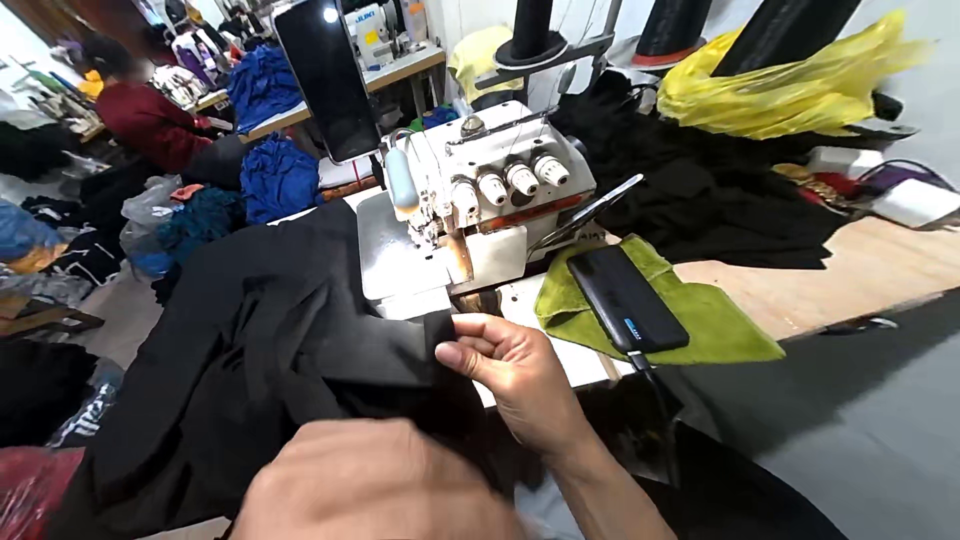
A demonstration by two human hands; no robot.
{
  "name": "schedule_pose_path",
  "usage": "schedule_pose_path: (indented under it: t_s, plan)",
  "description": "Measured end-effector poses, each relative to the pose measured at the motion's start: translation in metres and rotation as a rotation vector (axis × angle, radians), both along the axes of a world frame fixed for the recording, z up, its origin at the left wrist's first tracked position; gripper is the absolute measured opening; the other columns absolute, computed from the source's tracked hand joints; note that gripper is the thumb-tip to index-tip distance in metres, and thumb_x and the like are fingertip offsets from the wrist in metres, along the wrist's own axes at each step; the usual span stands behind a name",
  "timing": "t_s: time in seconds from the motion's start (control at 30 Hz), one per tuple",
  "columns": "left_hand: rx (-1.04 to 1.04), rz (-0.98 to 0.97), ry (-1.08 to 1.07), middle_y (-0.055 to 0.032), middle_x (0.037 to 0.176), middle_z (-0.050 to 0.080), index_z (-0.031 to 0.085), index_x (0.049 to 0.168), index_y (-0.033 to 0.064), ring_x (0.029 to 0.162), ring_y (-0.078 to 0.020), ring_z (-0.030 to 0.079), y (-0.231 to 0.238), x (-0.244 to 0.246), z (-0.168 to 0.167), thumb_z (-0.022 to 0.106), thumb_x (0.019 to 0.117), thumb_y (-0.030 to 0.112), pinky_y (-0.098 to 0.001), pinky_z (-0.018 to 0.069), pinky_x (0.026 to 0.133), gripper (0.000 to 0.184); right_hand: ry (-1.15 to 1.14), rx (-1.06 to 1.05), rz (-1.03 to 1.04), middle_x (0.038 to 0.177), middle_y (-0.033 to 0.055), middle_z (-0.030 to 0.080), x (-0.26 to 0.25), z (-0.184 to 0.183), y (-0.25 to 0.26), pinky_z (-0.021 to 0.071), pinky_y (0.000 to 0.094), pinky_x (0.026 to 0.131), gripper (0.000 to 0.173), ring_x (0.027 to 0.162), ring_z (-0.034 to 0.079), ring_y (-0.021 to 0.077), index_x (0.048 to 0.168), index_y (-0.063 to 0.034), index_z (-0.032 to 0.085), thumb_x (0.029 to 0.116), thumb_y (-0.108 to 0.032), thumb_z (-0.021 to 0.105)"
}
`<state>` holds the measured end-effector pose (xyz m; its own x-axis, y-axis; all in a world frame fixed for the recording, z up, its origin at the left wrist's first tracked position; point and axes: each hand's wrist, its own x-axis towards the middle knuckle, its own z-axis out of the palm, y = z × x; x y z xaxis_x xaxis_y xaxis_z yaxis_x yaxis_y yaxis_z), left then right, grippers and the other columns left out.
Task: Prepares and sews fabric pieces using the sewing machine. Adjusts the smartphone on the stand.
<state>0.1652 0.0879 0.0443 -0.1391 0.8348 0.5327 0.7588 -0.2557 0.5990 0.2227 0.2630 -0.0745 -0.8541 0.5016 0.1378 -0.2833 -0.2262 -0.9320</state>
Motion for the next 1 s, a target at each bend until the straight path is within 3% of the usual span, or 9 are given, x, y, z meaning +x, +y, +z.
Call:
schedule_pose_path:
  t_s: [0.1, 0.2, 0.27, 0.43, 0.6, 1.0]
  plan:
    - [-0.123, 0.319, 0.042, 0.0062, 0.100, 0.070, 0.078, 0.105, 0.0201, 0.091, -0.0039, 0.067, 0.013, -0.026, -0.052, 0.061, 0.1020, 0.021, -0.0232, 0.0588, 0.079, 0.018, -0.046, 0.037, -0.027, 0.088, 0.0054, 0.077, 0.001, -0.003, -0.007, 0.0615, 0.0267, 0.075, 0.015, 0.079, 0.073, 0.0114, 0.106, -0.0066, 0.079, 0.0922, -0.011, 0.074]
    - [-0.077, 0.542, -0.195, 0.0045, 0.090, 0.072, 0.077, 0.099, 0.0168, 0.080, -0.0087, 0.070, 0.018, -0.037, -0.092, 0.076, 0.0912, 0.018, -0.0247, 0.0621, 0.071, 0.008, -0.150, -0.011, -0.014, 0.085, 0.0070, 0.075, 0.001, -0.012, -0.011, 0.0589, 0.0296, 0.072, 0.014, 0.077, 0.071, 0.0148, 0.106, -0.0075, 0.075, 0.0959, -0.017, 0.072]
    - [-0.017, 0.604, -0.265, 0.0030, 0.084, 0.075, 0.075, 0.095, 0.0153, 0.074, -0.0101, 0.072, 0.017, -0.030, -0.094, 0.081, 0.0854, 0.015, -0.0249, 0.0626, 0.066, 0.012, -0.177, -0.012, -0.002, 0.082, 0.0063, 0.075, 0.006, -0.013, -0.014, 0.0575, 0.0272, 0.070, 0.014, 0.074, 0.070, 0.0130, 0.107, -0.0071, 0.074, 0.0957, -0.015, 0.072]
    - [0.015, 0.553, -0.190, 0.0036, 0.092, 0.074, 0.078, 0.100, 0.0135, 0.080, -0.0077, 0.071, 0.010, -0.022, -0.083, 0.070, 0.0954, 0.014, -0.0224, 0.0619, 0.072, 0.009, -0.196, 0.081, 0.006, 0.085, 0.0031, 0.077, 0.006, -0.007, -0.015, 0.0606, 0.0273, 0.071, 0.017, 0.075, 0.073, 0.0110, 0.109, -0.0100, 0.078, 0.0944, -0.015, 0.073]
    - [0.057, 0.627, 0.008, 0.0084, 0.094, 0.069, 0.077, 0.099, 0.0172, 0.080, -0.0021, 0.066, 0.013, -0.030, -0.090, 0.072, 0.0940, 0.019, -0.0181, 0.0585, 0.068, 0.007, -0.199, 0.151, 0.018, 0.086, 0.0002, 0.077, 0.007, -0.002, -0.017, 0.0606, 0.0255, 0.070, 0.015, 0.075, 0.072, 0.0087, 0.106, -0.0130, 0.080, 0.0934, -0.013, 0.073]
    - [0.039, 0.666, -0.067, 0.0088, 0.088, 0.070, 0.077, 0.095, 0.0194, 0.076, -0.0040, 0.067, 0.009, -0.031, -0.090, 0.077, 0.0899, 0.021, -0.0188, 0.0582, 0.065, 0.005, -0.184, 0.141, 0.030, 0.084, 0.0003, 0.077, 0.007, -0.007, -0.019, 0.0598, 0.0243, 0.070, 0.017, 0.074, 0.071, 0.0073, 0.106, -0.0133, 0.082, 0.0926, -0.011, 0.071]
